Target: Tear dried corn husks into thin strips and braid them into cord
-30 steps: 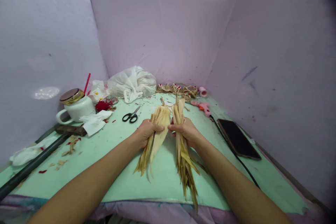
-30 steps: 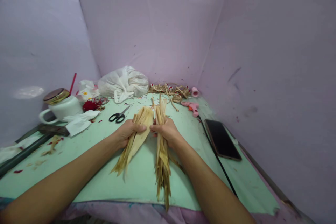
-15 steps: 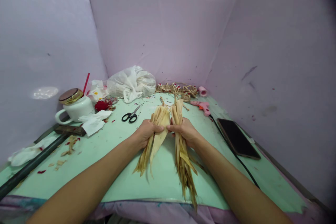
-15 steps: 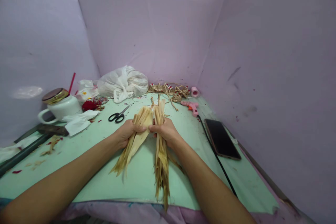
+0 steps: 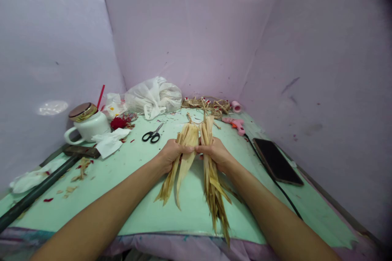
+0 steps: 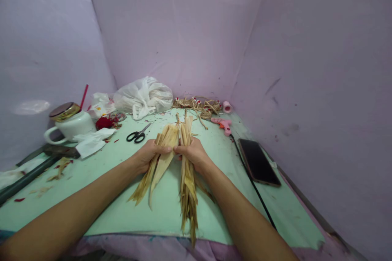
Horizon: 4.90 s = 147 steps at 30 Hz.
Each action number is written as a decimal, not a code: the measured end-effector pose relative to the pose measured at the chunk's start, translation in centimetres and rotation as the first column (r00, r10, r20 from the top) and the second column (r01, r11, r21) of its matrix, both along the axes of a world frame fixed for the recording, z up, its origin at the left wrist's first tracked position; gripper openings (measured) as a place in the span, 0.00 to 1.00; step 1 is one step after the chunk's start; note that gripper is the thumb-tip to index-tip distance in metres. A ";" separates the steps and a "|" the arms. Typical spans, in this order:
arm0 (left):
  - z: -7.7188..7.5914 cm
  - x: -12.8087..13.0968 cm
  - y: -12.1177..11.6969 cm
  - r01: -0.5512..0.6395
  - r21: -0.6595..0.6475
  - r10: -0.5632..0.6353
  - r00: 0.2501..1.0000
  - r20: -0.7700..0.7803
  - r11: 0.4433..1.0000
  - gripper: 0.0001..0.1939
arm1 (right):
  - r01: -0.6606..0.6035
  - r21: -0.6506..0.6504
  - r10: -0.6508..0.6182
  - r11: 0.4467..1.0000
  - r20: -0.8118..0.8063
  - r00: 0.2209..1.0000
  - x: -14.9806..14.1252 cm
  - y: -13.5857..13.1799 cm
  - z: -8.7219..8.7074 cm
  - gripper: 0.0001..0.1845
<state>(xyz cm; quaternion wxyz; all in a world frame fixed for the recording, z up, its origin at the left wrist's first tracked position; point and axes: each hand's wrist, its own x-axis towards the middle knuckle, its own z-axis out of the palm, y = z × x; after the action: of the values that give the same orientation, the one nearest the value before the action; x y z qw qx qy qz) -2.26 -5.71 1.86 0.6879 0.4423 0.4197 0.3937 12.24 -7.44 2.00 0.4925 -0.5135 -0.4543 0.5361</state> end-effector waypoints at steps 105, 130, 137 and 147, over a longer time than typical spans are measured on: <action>-0.3 0.3 -0.2 -0.020 0.116 0.035 0.991 -0.130 0.993 0.11 | -0.021 0.012 0.020 1.000 0.043 0.999 -0.3 0.2 -0.4 0.10; 0.0 0.0 0.5 -0.010 0.012 0.010 1.000 -0.022 1.000 0.08 | -0.151 -0.140 0.070 0.979 -0.465 0.883 1.2 0.1 0.9 0.08; 0.3 -0.2 0.8 -0.043 -0.025 0.043 0.999 0.010 0.999 0.05 | -0.310 -0.070 0.220 0.948 -0.560 0.799 3.7 0.1 1.9 0.11; -0.2 -0.7 1.8 -0.126 -0.036 0.123 0.988 -0.091 0.991 0.04 | -0.428 0.450 0.615 0.784 -0.655 0.438 7.7 -1.1 3.3 0.14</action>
<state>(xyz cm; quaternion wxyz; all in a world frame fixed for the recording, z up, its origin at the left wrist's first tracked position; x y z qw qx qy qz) -2.98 -3.88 1.68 0.6518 0.4177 0.4848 0.4070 19.96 -8.52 5.27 0.4990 -0.0069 -0.3881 0.7748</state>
